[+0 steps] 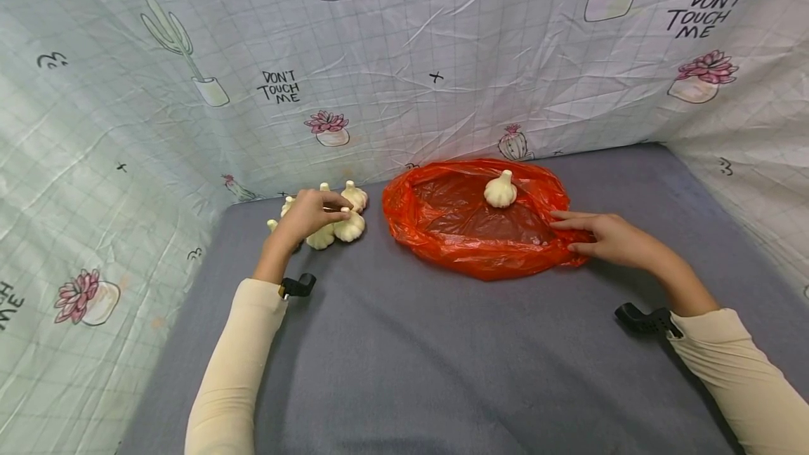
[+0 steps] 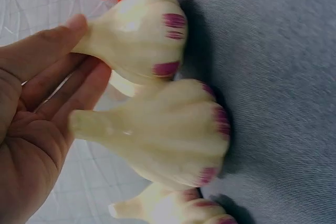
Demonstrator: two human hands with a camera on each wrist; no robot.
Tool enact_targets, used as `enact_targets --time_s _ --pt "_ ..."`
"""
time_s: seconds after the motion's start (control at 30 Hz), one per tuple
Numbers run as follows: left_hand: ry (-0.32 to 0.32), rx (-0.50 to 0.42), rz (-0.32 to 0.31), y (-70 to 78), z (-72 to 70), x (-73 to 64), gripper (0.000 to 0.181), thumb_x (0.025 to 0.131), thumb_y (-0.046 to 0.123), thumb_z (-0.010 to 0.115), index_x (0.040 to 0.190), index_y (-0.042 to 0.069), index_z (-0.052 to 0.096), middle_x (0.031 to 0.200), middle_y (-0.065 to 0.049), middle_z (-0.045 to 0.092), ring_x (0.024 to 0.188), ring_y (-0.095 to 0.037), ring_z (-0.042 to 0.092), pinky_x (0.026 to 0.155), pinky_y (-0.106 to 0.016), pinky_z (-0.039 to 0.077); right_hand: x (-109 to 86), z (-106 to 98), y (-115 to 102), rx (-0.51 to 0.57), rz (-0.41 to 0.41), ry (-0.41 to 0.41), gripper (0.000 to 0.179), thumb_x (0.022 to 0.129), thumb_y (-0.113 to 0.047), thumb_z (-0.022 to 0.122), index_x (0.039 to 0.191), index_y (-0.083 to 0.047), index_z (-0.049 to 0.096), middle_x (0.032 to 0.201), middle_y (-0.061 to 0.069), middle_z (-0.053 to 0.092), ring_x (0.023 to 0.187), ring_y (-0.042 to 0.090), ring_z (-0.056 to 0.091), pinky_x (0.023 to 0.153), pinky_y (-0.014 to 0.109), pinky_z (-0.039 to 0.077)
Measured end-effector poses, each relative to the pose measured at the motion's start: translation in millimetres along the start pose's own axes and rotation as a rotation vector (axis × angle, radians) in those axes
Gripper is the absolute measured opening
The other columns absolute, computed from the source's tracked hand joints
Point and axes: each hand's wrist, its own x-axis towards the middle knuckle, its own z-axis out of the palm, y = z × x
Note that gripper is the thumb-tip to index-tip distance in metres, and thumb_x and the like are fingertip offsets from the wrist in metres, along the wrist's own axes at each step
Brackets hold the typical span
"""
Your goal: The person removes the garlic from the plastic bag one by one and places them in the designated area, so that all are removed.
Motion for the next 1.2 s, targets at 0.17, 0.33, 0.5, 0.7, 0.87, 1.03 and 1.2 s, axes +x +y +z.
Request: enact_targets --time_s 0.17,0.33,0.5,0.7,0.87,1.03,1.2 --pt "-0.025 -0.033 0.012 16.0 -4.2 5.7 0.028 0.092 0.014 0.077 0.118 0.001 0.075 0.113 -0.016 0.074 0.107 -0.034 0.07 0.093 -0.048 0.055 0.2 0 0 -0.005 -0.005 0.002 0.045 0.092 -0.003 0.073 0.136 -0.001 0.064 0.149 0.023 0.05 0.135 0.045 0.046 0.101 0.06 0.043" --pt "0.014 -0.039 0.082 45.7 -5.0 15.8 0.026 0.093 0.017 0.076 0.117 0.005 0.076 0.114 -0.013 0.075 0.108 -0.033 0.069 0.096 -0.049 0.053 -0.6 -2 -1 0.009 0.009 -0.008 0.045 0.092 -0.003 0.072 0.136 -0.001 0.064 0.149 0.024 0.05 0.136 0.047 0.045 0.102 0.062 0.042" --pt "0.014 -0.027 0.163 74.0 2.5 33.6 0.028 0.094 0.019 0.076 0.119 0.008 0.076 0.116 -0.009 0.075 0.109 -0.029 0.069 0.096 -0.045 0.054 -0.4 -2 -1 0.016 0.01 -0.009 0.045 0.092 -0.003 0.073 0.137 -0.002 0.064 0.149 0.023 0.05 0.136 0.047 0.045 0.104 0.062 0.041" --pt "-0.01 -0.068 0.228 99.7 15.3 62.2 0.028 0.096 0.022 0.074 0.12 0.009 0.075 0.118 -0.007 0.074 0.111 -0.024 0.069 0.097 -0.038 0.053 0.3 -2 -1 0.018 0.008 -0.013 0.045 0.092 -0.003 0.073 0.137 -0.002 0.064 0.149 0.024 0.05 0.136 0.048 0.045 0.104 0.063 0.04" --pt "-0.033 -0.098 0.24 115.8 22.7 81.2 0.027 0.095 0.02 0.075 0.119 0.007 0.076 0.117 -0.009 0.074 0.109 -0.024 0.069 0.096 -0.036 0.053 1.7 -2 -2 0.022 0.007 -0.015 0.045 0.092 -0.002 0.072 0.137 -0.001 0.064 0.149 0.024 0.049 0.137 0.049 0.044 0.105 0.064 0.04" --pt "-0.063 -0.09 0.252 125.0 31.1 94.3 0.029 0.096 0.021 0.074 0.121 0.007 0.075 0.116 -0.009 0.075 0.106 -0.02 0.069 0.094 -0.033 0.053 2.0 -1 -2 0.001 0.006 -0.016 0.046 0.092 -0.003 0.073 0.137 -0.002 0.064 0.149 0.024 0.05 0.136 0.046 0.045 0.102 0.061 0.042" --pt "-0.101 -0.11 0.258 129.7 39.8 107.2 0.031 0.096 0.021 0.074 0.122 0.005 0.074 0.119 -0.011 0.074 0.107 -0.018 0.068 0.095 -0.032 0.052 1.0 -1 -2 0.002 0.003 -0.011 0.046 0.092 -0.002 0.073 0.137 -0.002 0.064 0.149 0.023 0.05 0.136 0.046 0.046 0.102 0.06 0.043"
